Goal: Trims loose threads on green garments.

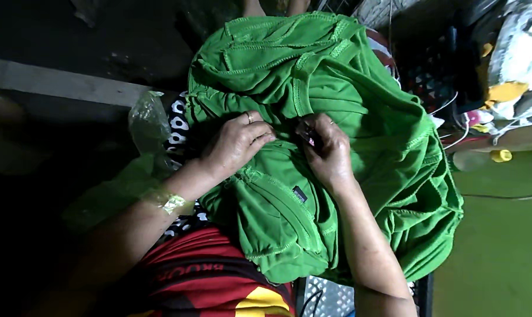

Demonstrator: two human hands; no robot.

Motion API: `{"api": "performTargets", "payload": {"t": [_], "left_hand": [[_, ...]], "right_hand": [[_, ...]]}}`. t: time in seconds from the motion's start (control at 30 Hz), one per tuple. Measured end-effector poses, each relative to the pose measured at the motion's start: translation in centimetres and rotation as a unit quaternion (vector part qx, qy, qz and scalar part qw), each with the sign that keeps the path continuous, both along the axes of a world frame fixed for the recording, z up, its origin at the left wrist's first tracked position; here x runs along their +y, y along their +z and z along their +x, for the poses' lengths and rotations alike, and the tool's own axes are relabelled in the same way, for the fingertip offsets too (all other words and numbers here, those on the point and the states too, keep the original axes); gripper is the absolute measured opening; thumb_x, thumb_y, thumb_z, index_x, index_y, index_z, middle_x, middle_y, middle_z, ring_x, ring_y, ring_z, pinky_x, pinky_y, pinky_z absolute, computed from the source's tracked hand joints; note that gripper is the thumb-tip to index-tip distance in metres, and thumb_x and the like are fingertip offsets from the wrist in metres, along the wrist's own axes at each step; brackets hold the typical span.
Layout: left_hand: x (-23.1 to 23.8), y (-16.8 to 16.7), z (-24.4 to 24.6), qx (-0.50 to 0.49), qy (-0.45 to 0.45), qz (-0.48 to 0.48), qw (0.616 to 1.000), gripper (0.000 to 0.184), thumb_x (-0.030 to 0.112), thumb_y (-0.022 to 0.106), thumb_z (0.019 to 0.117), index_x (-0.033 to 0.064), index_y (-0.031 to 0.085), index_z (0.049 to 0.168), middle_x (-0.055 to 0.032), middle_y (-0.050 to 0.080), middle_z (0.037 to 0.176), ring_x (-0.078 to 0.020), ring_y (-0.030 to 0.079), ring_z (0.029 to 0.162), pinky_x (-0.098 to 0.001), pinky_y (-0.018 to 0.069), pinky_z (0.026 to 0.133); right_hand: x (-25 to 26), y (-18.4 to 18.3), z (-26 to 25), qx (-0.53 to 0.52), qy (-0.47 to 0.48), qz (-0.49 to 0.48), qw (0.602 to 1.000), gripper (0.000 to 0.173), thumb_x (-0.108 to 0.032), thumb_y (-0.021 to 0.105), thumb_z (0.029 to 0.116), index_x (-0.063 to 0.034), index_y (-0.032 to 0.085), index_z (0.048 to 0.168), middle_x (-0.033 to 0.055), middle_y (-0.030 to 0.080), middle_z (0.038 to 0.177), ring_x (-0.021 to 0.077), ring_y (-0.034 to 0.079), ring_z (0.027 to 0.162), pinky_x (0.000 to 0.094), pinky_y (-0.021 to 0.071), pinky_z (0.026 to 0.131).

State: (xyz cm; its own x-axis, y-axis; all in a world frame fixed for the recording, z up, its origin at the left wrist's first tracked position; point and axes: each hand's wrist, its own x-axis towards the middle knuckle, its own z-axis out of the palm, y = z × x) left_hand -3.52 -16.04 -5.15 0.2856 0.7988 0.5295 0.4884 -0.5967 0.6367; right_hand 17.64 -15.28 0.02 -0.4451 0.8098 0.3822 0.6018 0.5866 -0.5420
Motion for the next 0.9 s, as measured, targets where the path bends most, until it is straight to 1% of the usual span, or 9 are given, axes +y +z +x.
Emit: {"api": "performTargets", "payload": {"t": [0.07, 0.13, 0.2, 0.3, 0.43, 0.53, 0.6, 0.73, 0.9], "left_hand": [[-0.4, 0.6, 0.1, 0.051, 0.002, -0.049, 0.998, 0.017, 0.008, 0.059, 0.1001, -0.0047, 0.07, 0.102, -0.0231, 0.067, 0.102, -0.0348, 0.069, 0.093, -0.0419, 0.057, 0.084], [-0.6, 1.7, -0.2, 0.04, 0.006, -0.159, 0.986, 0.02, 0.007, 0.052, 0.1046, -0.0076, 0.065, 0.11, -0.0254, 0.065, 0.111, -0.0361, 0.067, 0.097, -0.048, 0.0552, 0.088], [-0.5, 2.0, -0.9, -0.019, 0.006, -0.245, 0.969, 0.025, 0.011, 0.045, 0.1082, -0.0067, 0.061, 0.114, -0.0204, 0.066, 0.107, -0.0259, 0.068, 0.093, -0.0419, 0.0561, 0.087], [-0.3, 1.3, -1.5, -0.132, 0.0, -0.291, 0.948, 0.027, 0.016, 0.042, 0.1091, -0.0036, 0.06, 0.111, -0.0065, 0.065, 0.093, -0.0052, 0.065, 0.082, -0.0235, 0.0554, 0.08], [-0.8, 1.2, -1.5, -0.197, 0.014, -0.289, 0.937, 0.019, 0.015, 0.051, 0.1061, -0.0003, 0.063, 0.108, 0.0007, 0.064, 0.088, 0.0016, 0.063, 0.079, -0.0168, 0.0545, 0.078], [-1.1, 1.4, -1.5, -0.203, 0.023, -0.275, 0.939, 0.017, 0.014, 0.055, 0.1042, 0.0003, 0.065, 0.107, 0.001, 0.064, 0.09, 0.0029, 0.062, 0.079, -0.0149, 0.0532, 0.077], [-1.1, 1.4, -1.4, -0.204, 0.022, -0.263, 0.943, 0.018, 0.014, 0.056, 0.1035, 0.0002, 0.067, 0.106, -0.0008, 0.064, 0.095, 0.003, 0.062, 0.081, -0.0138, 0.0531, 0.077], [-1.0, 1.4, -1.4, -0.194, 0.023, -0.24, 0.951, 0.019, 0.016, 0.057, 0.1029, 0.001, 0.069, 0.103, -0.0025, 0.063, 0.098, 0.0015, 0.062, 0.083, -0.014, 0.0526, 0.077], [-0.8, 1.3, -1.3, -0.174, 0.018, -0.231, 0.957, 0.022, 0.02, 0.058, 0.103, 0.0026, 0.07, 0.101, -0.0038, 0.063, 0.101, -0.0013, 0.061, 0.087, -0.0167, 0.0517, 0.081]], "right_hand": [[-0.4, 0.4, 0.0, -0.016, 0.013, -0.036, 0.999, 0.018, 0.012, 0.063, 0.0853, 0.0051, 0.068, 0.102, 0.016, 0.07, 0.091, 0.0197, 0.068, 0.08, 0.0306, 0.056, 0.076], [-0.7, 1.1, 0.1, -0.029, 0.02, -0.094, 0.995, 0.023, 0.012, 0.062, 0.0849, 0.0033, 0.065, 0.106, 0.0133, 0.07, 0.089, 0.0174, 0.066, 0.076, 0.0306, 0.055, 0.069], [-0.8, 1.8, 0.4, -0.027, 0.026, -0.155, 0.987, 0.031, 0.007, 0.059, 0.0847, -0.0003, 0.06, 0.114, 0.0092, 0.069, 0.092, 0.0114, 0.064, 0.073, 0.0261, 0.0528, 0.063], [-1.0, 2.7, 1.1, 0.004, 0.039, -0.225, 0.974, 0.04, -0.004, 0.059, 0.0818, -0.0064, 0.054, 0.121, 0.0044, 0.066, 0.092, 0.0058, 0.06, 0.064, 0.0209, 0.0491, 0.051], [-0.9, 3.4, 0.9, -0.044, 0.044, -0.216, 0.975, 0.031, 0.0, 0.066, 0.091, -0.0038, 0.061, 0.121, 0.0081, 0.066, 0.096, 0.0109, 0.062, 0.072, 0.0265, 0.0536, 0.063], [-0.4, 3.1, -0.1, -0.113, 0.034, -0.159, 0.98, 0.029, -0.003, 0.071, 0.0914, -0.0019, 0.067, 0.12, 0.0145, 0.071, 0.099, 0.0265, 0.069, 0.084, 0.0477, 0.0572, 0.075], [-0.3, 3.4, -1.1, -0.156, 0.033, -0.134, 0.978, 0.028, -0.004, 0.072, 0.0904, -0.0025, 0.069, 0.118, 0.0168, 0.071, 0.1, 0.0338, 0.07, 0.088, 0.0551, 0.0559, 0.076], [0.1, 3.8, -2.2, -0.217, 0.03, -0.122, 0.968, 0.023, -0.004, 0.07, 0.0908, -0.0059, 0.072, 0.114, 0.018, 0.07, 0.096, 0.0372, 0.07, 0.085, 0.0568, 0.0545, 0.07], [1.0, 3.4, -2.3, -0.227, 0.045, -0.134, 0.964, 0.024, -0.007, 0.067, 0.0925, -0.0077, 0.072, 0.116, 0.0177, 0.072, 0.099, 0.038, 0.07, 0.091, 0.0602, 0.0547, 0.075]]}}
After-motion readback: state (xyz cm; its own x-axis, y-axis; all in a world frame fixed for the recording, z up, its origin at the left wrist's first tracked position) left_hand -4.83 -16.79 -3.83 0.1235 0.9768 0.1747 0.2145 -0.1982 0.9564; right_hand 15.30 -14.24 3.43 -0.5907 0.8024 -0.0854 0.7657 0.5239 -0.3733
